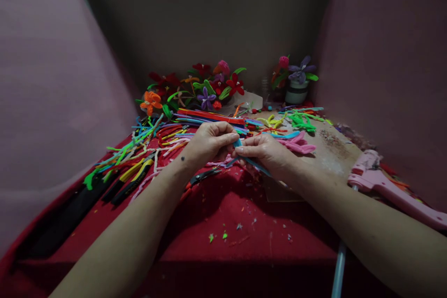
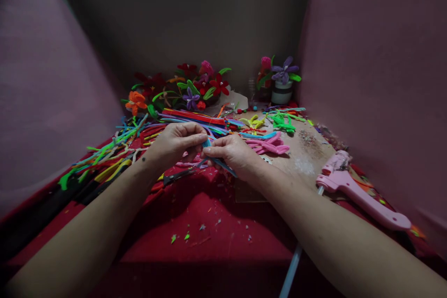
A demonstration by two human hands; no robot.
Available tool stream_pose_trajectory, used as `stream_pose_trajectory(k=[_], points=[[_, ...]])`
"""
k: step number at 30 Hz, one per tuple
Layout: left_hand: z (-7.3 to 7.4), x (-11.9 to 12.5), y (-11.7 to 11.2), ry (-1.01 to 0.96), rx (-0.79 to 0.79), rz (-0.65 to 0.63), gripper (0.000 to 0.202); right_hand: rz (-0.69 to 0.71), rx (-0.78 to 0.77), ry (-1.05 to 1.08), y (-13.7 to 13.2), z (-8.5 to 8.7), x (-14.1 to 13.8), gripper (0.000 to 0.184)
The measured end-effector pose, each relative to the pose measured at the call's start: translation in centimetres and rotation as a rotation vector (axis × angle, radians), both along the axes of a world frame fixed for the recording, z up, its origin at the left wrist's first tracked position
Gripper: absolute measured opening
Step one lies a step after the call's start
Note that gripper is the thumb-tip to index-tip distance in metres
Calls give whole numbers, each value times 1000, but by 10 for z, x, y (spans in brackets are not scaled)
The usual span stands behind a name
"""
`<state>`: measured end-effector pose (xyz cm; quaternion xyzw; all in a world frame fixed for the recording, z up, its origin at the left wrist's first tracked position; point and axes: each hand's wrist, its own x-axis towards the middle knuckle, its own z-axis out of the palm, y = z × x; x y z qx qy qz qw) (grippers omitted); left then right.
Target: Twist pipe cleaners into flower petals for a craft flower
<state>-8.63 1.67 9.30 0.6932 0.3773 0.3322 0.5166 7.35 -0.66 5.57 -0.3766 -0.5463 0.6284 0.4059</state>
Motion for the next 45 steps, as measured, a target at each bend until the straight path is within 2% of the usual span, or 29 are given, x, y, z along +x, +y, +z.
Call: stream_pose_trajectory(k=[5,11,16,18,21,25,26,28,33,38,41,45], points=[[2,-1,-1,42,-4,-81,15,20,-41,27,-2,3,0,18],[5,2,-4,160,123,-2,10,47,-52,8,-2,2,0,19],[2,0,0,55,-72,-11,16,-14,-3,42,1,-3,0,16],[1,1,-1,50,-79,5,17,-42,-7,17,1,-3,-1,16],[-2,6,-5,98,50,105,18,-117,-19,-15,1,-2,-3,16],[-5,14,-12,217,411,277,20,-115,-65,51,2,-4,-4,20],[-5,15,-13,227,455,303,20,-101,-79,76,2,-4,-5,20],[-3,15,-14,204,417,310,21,-86,-88,122,2,-6,-5,21],[5,9,-10,128,130,208,21,-95,-61,235,3,-6,-5,21],[3,0,3,272,107,11,24,-173,-81,265,7,-3,-2,19],[-5,0,5,434,245,-39,20,-233,-98,221,8,-5,-2,20],[-15,6,-2,725,823,79,14,-330,-82,127,9,-11,-5,23]])
